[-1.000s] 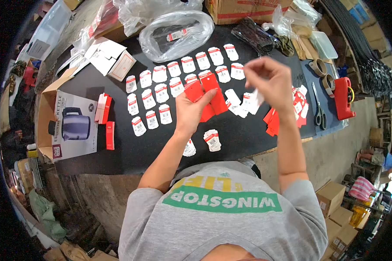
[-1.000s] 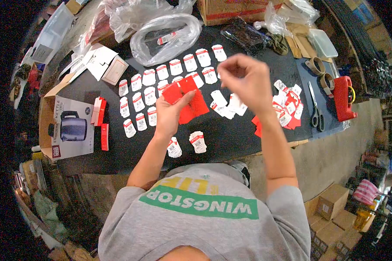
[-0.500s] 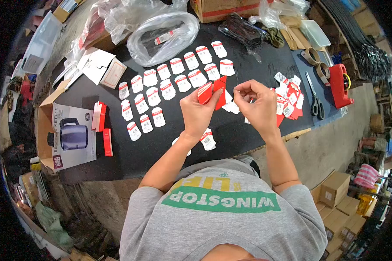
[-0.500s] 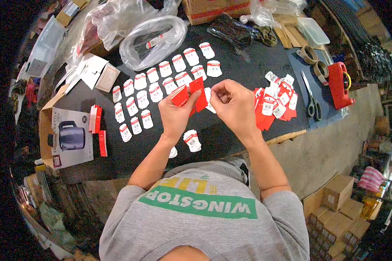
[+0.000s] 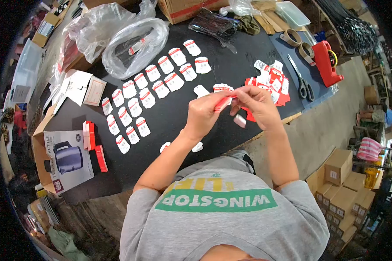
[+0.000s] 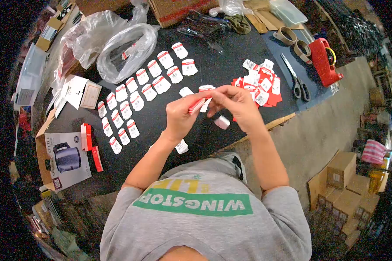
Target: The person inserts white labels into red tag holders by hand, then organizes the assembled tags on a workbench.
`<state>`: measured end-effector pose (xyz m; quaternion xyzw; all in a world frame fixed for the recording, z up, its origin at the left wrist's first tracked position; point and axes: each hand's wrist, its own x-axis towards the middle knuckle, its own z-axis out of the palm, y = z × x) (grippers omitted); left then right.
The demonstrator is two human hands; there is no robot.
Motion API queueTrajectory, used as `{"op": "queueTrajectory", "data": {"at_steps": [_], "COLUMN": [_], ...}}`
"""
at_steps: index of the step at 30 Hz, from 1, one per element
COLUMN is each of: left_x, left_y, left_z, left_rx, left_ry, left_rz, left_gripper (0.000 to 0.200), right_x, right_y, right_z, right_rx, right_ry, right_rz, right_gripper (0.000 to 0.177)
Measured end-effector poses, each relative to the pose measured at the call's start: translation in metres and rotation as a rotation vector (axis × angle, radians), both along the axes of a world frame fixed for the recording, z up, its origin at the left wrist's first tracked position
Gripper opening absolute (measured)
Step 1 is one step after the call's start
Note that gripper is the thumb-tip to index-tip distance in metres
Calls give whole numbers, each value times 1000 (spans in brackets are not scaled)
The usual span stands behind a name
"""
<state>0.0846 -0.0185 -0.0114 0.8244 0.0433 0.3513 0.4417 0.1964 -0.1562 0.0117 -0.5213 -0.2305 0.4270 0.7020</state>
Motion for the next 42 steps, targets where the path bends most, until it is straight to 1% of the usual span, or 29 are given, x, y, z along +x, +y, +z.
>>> {"op": "queueTrajectory", "data": {"at_steps": [2, 4, 5, 6, 7, 8, 9, 10, 12, 13, 14, 16, 17, 19, 20, 22, 23, 24, 26, 27, 29, 30, 31, 32, 34, 35, 36, 39, 42], "left_x": [10, 20, 22, 25, 27, 29, 31, 33, 37, 40, 39, 37, 35, 28, 23, 9, -1, -10, -25, -33, -47, -53, -59, -63, -69, -73, -75, -82, -88], "left_y": [-6, -14, -19, -23, -28, -33, -39, -42, -46, -47, -49, -50, -50, -50, -50, -44, -39, -35, -28, -23, -17, -14, -11, -8, -2, 1, 4, 12, 19], "left_z": [-9, -16, -17, -17, -17, -17, -17, -21, -34, -39, -42, -42, -41, -37, -38, -36, -33, -28, -20, -17, -13, -11, -10, -10, -9, -7, -4, -2, -7], "left_rx": [22, -65, -108, -111, -214, -316, -455, -456, -618, -715, -718, -1100, -1101, -1305, -1306, -1455, -1494, -1498, -1665, -1708, -1712, -1713, -1701, -1701, -1641, -1641, -1616, -1586, -1575], "left_ry": [1, 2, 59, 61, 168, 277, 290, 294, 474, 452, 453, 492, 492, 567, 566, 555, 604, 592, 585, 577, 504, 442, 390, 385, 313, 306, 326, 327, 300], "left_rz": [-19, -22, -27, -30, -45, -59, -46, -48, -74, -105, -103, -206, -204, -152, -143, -159, -189, -162, -193, -246, -250, -266, -337, -335, -408, -404, -365, -273, -191], "left_gripper": [27, 23, 14, 14, 13, 14, 15, 15, 16, 16, 16, 24, 24, 31, 31, 36, 38, 38, 38, 40, 41, 43, 45, 45, 44, 44, 43, 40, 35], "right_x": [9, 20, 28, 39, 48, 58, 70, 80, 95, 102, 110, 119, 123, 129, 133, 141, 149, 150, 139, 126, 95, 83, 71, 61, 47, 51, 49, 42, 41], "right_y": [-9, -13, -16, -18, -18, -18, -17, -17, -14, -13, -11, -8, -8, -7, -7, -5, -5, 3, 14, 25, 51, 63, 75, 86, 104, 113, 118, 134, 142], "right_z": [0, -2, 1, 7, 11, 11, 10, 9, 4, -3, -12, -26, -30, -33, -35, -42, -54, -52, -55, -46, -31, -32, -38, -43, -41, -60, -59, -58, -66], "right_rx": [-62, -109, -117, -123, -117, -119, -158, -196, -262, -370, -477, -466, -532, -631, -628, -628, -553, -595, -605, -593, -462, -386, -406, -424, -501, -462, -458, -595, -513], "right_ry": [-19, -265, -247, -229, -308, -306, -253, -200, -259, -348, -439, -498, -526, -594, -593, -704, -729, -869, -1386, -1386, -1374, -1407, -1271, -1133, -723, -696, -700, -589, -575], "right_rz": [-67, -226, -253, -279, -327, -329, -321, -313, -275, -266, -255, -261, -290, -342, -335, -433, -462, -514, -750, -738, -629, -552, -434, -318, -131, -119, -114, -131, -126], "right_gripper": [17, 15, 15, 16, 17, 17, 18, 19, 19, 19, 18, 16, 16, 18, 18, 20, 22, 25, 32, 32, 42, 35, 30, 25, 23, 27, 27, 28, 29]}}
